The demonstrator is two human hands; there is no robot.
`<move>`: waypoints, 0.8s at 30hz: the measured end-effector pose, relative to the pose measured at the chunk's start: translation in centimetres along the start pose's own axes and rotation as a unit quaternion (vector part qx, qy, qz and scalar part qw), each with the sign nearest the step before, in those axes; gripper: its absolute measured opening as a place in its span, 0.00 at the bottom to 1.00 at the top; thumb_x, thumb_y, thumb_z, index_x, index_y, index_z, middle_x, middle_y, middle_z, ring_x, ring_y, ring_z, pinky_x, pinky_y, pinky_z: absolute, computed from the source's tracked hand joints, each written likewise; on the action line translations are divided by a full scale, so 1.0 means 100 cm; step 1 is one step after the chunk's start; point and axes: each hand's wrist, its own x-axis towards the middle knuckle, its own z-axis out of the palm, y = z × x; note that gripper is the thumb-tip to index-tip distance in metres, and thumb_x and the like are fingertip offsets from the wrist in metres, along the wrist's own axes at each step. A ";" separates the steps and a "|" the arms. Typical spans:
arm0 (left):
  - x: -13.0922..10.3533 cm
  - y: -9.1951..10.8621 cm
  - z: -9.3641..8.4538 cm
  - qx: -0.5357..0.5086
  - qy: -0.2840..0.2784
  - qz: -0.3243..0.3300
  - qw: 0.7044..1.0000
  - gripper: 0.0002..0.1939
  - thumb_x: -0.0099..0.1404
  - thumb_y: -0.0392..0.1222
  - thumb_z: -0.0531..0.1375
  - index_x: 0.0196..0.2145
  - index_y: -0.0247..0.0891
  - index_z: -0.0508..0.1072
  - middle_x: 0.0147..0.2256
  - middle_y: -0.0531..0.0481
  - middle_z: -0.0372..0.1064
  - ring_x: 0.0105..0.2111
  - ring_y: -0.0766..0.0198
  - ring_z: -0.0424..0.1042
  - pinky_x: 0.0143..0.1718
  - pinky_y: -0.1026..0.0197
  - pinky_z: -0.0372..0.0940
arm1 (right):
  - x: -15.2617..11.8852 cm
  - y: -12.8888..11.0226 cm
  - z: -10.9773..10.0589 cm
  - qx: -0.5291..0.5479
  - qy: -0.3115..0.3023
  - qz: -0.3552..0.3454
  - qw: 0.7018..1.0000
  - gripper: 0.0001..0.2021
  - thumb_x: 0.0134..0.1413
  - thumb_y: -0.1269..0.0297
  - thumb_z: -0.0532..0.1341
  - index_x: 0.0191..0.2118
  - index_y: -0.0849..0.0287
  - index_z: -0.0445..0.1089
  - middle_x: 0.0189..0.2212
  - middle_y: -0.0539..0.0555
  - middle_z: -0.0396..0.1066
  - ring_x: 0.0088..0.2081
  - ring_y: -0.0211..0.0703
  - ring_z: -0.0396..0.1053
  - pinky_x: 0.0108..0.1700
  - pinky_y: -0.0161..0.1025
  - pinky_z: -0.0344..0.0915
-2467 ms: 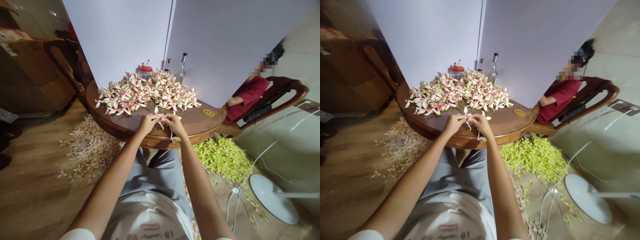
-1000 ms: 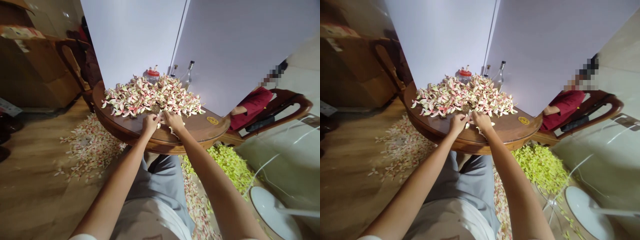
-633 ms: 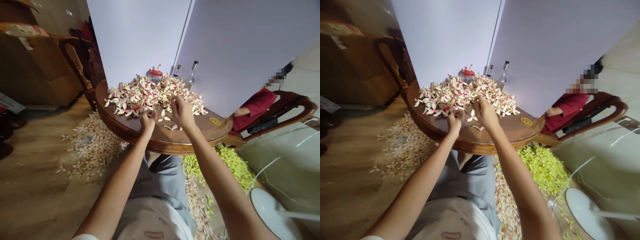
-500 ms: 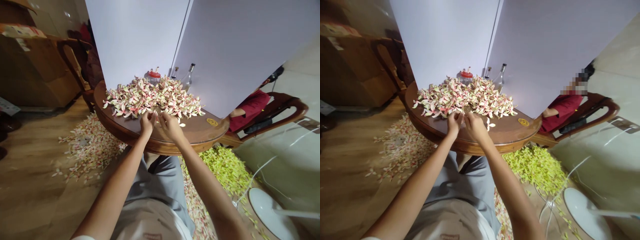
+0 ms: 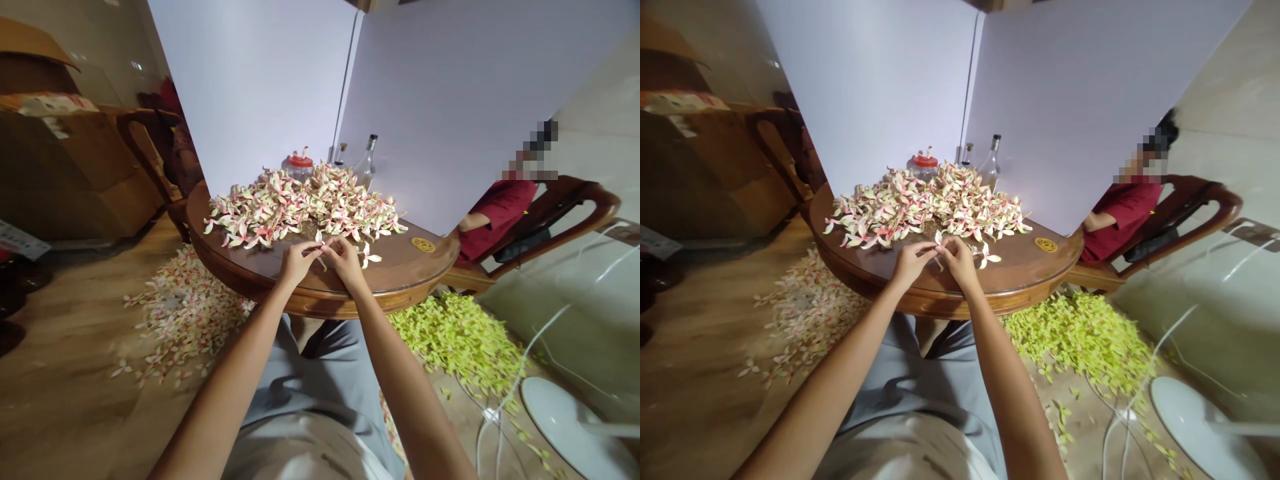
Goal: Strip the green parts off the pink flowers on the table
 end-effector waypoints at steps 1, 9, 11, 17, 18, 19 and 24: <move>0.000 0.000 0.000 0.001 -0.001 -0.001 1.000 0.09 0.63 0.37 0.64 0.41 0.37 0.82 0.41 0.44 0.81 0.40 0.56 0.80 0.45 0.58 0.74 | 0.001 0.002 0.000 0.016 -0.001 0.004 1.000 0.15 0.56 0.49 0.65 0.37 0.56 0.68 0.33 0.51 0.72 0.35 0.44 0.71 0.42 0.40 0.69; 0.001 -0.007 -0.002 -0.013 -0.017 -0.004 1.000 0.10 0.64 0.39 0.64 0.41 0.39 0.83 0.41 0.45 0.81 0.41 0.54 0.80 0.45 0.56 0.73 | 0.004 0.010 0.000 0.121 -0.006 0.039 0.992 0.18 0.47 0.48 0.71 0.34 0.55 0.69 0.30 0.50 0.72 0.34 0.44 0.72 0.41 0.42 0.71; 0.002 -0.009 -0.002 -0.026 -0.020 -0.007 0.999 0.10 0.64 0.40 0.64 0.41 0.39 0.83 0.41 0.44 0.81 0.41 0.54 0.80 0.44 0.56 0.73 | 0.004 0.009 0.000 0.135 -0.007 0.044 0.990 0.18 0.46 0.49 0.71 0.35 0.55 0.70 0.30 0.50 0.73 0.34 0.44 0.72 0.41 0.42 0.72; 0.003 -0.018 0.000 -0.079 -0.030 -0.019 0.996 0.11 0.63 0.42 0.65 0.41 0.37 0.83 0.39 0.45 0.81 0.36 0.56 0.81 0.39 0.58 0.74 | 0.003 0.009 0.000 0.161 -0.005 0.050 0.986 0.18 0.44 0.52 0.73 0.36 0.56 0.71 0.30 0.49 0.73 0.33 0.42 0.72 0.41 0.41 0.72; 0.003 -0.019 0.000 -0.086 -0.031 -0.021 0.996 0.11 0.63 0.43 0.65 0.41 0.37 0.83 0.38 0.44 0.81 0.36 0.56 0.81 0.38 0.58 0.74 | 0.003 0.009 0.000 0.163 -0.006 0.051 0.985 0.18 0.44 0.52 0.73 0.36 0.56 0.71 0.30 0.50 0.73 0.33 0.42 0.72 0.41 0.41 0.72; 0.003 -0.020 0.000 -0.092 -0.033 -0.023 0.995 0.12 0.63 0.43 0.65 0.42 0.37 0.83 0.38 0.44 0.81 0.35 0.56 0.80 0.38 0.58 0.74 | 0.003 0.009 0.000 0.165 -0.007 0.052 0.985 0.18 0.44 0.52 0.73 0.36 0.56 0.72 0.31 0.50 0.74 0.33 0.42 0.73 0.41 0.41 0.72; 0.004 -0.021 0.001 -0.118 -0.041 -0.033 0.992 0.14 0.62 0.46 0.65 0.42 0.35 0.83 0.37 0.44 0.81 0.34 0.57 0.80 0.37 0.59 0.75 | 0.002 0.008 0.000 0.167 -0.012 0.051 0.985 0.17 0.46 0.53 0.73 0.39 0.56 0.72 0.31 0.50 0.74 0.33 0.42 0.73 0.41 0.41 0.72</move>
